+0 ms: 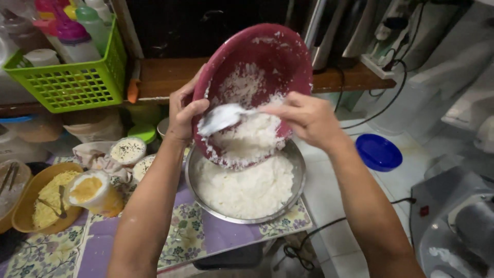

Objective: Scraping rice from an ice shaver and then cleaning kitchen tools in a sink.

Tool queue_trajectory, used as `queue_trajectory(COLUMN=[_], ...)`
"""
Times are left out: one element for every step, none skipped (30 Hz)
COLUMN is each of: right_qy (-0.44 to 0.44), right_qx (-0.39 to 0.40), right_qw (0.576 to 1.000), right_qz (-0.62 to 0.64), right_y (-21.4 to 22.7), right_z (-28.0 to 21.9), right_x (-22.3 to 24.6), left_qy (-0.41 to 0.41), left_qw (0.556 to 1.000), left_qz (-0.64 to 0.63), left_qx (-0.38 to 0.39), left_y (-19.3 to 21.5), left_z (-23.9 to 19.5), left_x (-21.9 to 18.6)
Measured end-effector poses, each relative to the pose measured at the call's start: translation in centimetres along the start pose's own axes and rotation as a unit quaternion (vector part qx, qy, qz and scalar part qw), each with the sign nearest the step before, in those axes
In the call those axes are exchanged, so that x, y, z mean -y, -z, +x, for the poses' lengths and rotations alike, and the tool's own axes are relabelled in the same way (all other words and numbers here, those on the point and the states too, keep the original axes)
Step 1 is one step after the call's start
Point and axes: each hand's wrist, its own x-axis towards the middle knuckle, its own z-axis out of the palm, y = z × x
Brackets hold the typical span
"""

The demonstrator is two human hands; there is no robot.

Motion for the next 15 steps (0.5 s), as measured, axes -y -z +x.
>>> queue_trajectory(right_qy=[0.011,0.011,0.027,0.045,0.047,0.043,0.039,0.04,0.0,-0.041,-0.041,-0.078,-0.114,-0.117,-0.143], right_qx=[-0.004,-0.005,0.028,0.061,0.06,0.102,0.144,0.145,0.16,0.173,0.172,0.117,0.061,0.061,-0.018], right_qw=[1.0,1.0,0.999,0.997,0.997,0.993,0.987,0.987,0.983,0.976,0.976,0.982,0.985,0.984,0.987], right_qz=[-0.002,-0.003,-0.007,-0.01,-0.01,-0.037,-0.064,-0.063,-0.095,-0.128,-0.129,-0.123,-0.116,-0.116,-0.077], right_y=[-0.3,-0.8,-1.2,-1.7,-1.7,-1.7,-1.8,-1.1,-0.5,0.2,0.9,1.7,2.4,2.1,1.7], right_z=[0.1,-0.5,-1.1,-1.5,-2.1,-2.6,-3.2,-3.2,-3.2,-3.1,-2.6,-2.3,-2.0,-2.1,-2.1], right_x=[0.5,0.2,-0.1,-0.3,-0.9,-1.4,-1.9,-2.1,-2.3,-2.6,-2.7,-2.8,-2.9,-3.6,-4.2], left_qy=[-0.007,-0.007,-0.003,0.001,-0.001,0.004,0.009,0.01,0.003,-0.004,-0.005,-0.001,0.004,0.006,0.001], left_qw=[1.0,1.0,1.0,1.0,1.0,1.0,1.0,1.0,0.999,0.999,0.999,0.999,1.0,1.0,1.0], left_qz=[0.023,0.023,0.007,-0.006,-0.005,0.006,0.018,0.017,0.029,0.04,0.04,0.035,0.03,0.029,0.021], left_qx=[-0.001,0.0,-0.005,-0.013,-0.013,-0.016,-0.02,-0.021,-0.022,-0.022,-0.021,-0.014,-0.007,-0.005,-0.003], left_y=[0.1,0.0,0.0,0.1,0.5,0.9,1.3,1.5,1.6,1.7,1.5,1.2,0.9,0.6,0.3], left_z=[0.1,0.1,0.1,0.0,0.1,0.0,0.0,-0.1,-0.1,0.1,0.2,0.2,0.1,0.0,-0.1], left_x=[0.3,0.3,0.2,0.0,0.1,0.2,0.3,0.2,0.1,0.0,-0.2,-0.4,-0.6,-0.7,-0.9])
